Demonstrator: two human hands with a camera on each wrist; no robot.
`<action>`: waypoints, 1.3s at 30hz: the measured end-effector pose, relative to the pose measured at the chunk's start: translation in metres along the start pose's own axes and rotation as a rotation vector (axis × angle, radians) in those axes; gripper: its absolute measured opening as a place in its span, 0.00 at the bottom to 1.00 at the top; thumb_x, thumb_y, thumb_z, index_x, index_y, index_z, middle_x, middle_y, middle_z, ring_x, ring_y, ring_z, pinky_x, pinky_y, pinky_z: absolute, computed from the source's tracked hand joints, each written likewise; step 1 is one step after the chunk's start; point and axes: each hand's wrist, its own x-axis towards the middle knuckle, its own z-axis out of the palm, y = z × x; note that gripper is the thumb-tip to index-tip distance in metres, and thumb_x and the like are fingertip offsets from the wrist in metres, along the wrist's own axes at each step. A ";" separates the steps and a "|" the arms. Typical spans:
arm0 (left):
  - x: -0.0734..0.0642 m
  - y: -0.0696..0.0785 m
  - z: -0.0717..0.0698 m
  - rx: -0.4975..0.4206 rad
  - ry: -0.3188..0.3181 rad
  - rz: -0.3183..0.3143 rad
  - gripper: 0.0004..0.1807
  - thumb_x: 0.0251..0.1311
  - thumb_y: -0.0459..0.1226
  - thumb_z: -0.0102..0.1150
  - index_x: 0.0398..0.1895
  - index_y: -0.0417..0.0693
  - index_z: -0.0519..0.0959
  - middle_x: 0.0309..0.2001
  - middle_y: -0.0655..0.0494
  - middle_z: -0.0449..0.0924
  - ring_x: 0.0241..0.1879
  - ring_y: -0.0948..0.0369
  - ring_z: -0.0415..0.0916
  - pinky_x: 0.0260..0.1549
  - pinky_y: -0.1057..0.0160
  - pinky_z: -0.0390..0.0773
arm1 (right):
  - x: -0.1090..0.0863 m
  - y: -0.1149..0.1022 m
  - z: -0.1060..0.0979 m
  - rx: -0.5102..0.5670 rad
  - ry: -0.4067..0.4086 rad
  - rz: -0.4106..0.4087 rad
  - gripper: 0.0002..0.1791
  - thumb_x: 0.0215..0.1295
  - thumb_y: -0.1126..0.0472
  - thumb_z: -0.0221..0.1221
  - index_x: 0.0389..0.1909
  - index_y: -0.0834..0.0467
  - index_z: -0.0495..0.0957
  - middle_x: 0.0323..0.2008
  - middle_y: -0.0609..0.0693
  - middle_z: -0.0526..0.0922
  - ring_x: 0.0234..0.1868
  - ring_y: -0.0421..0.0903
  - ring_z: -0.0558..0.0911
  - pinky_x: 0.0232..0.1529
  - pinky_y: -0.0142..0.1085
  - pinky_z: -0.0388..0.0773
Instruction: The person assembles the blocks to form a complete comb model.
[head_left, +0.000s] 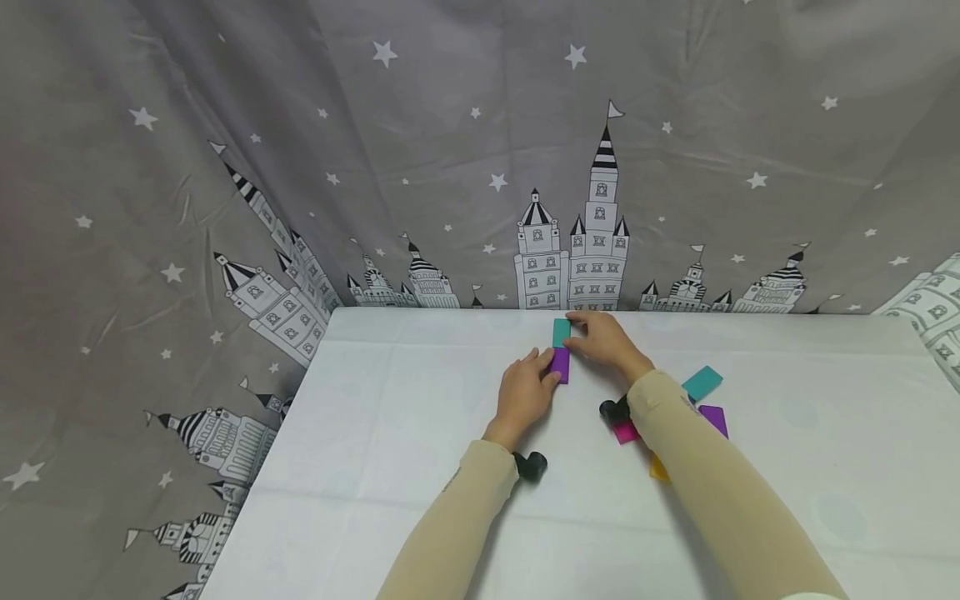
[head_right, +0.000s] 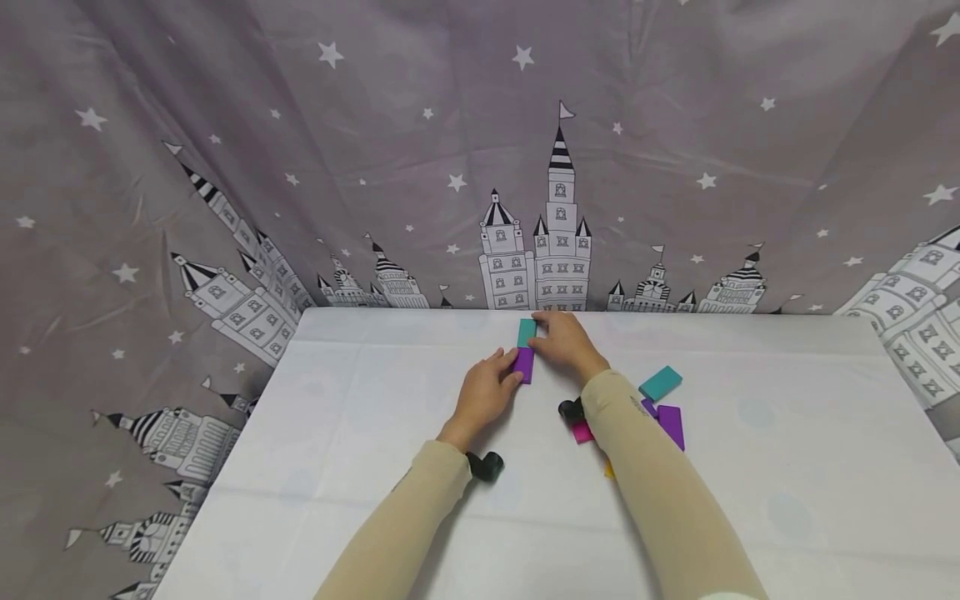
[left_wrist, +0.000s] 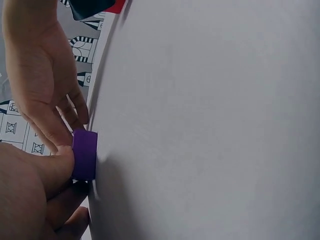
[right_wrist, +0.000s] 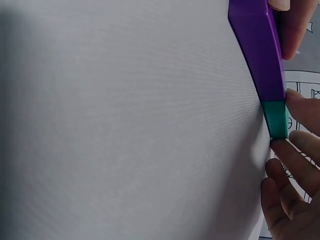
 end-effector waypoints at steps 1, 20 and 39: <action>0.000 0.000 0.000 0.002 0.000 0.000 0.25 0.70 0.40 0.59 0.68 0.43 0.74 0.65 0.43 0.75 0.67 0.48 0.70 0.70 0.49 0.64 | 0.000 0.000 0.000 0.006 0.004 0.000 0.32 0.67 0.57 0.64 0.68 0.67 0.70 0.63 0.66 0.75 0.64 0.63 0.74 0.68 0.56 0.67; 0.005 -0.007 -0.007 -0.130 -0.007 -0.012 0.25 0.75 0.42 0.51 0.70 0.41 0.71 0.63 0.52 0.79 0.65 0.50 0.73 0.67 0.53 0.68 | -0.051 0.005 -0.056 -0.008 0.088 -0.049 0.29 0.69 0.58 0.62 0.68 0.64 0.72 0.63 0.66 0.75 0.60 0.65 0.76 0.59 0.59 0.75; 0.030 -0.027 -0.019 -0.194 -0.052 0.041 0.26 0.74 0.40 0.53 0.73 0.48 0.69 0.68 0.52 0.73 0.70 0.53 0.66 0.72 0.56 0.61 | -0.149 0.009 -0.056 -0.060 0.113 -0.015 0.32 0.66 0.55 0.65 0.68 0.64 0.71 0.62 0.69 0.73 0.55 0.68 0.78 0.54 0.64 0.77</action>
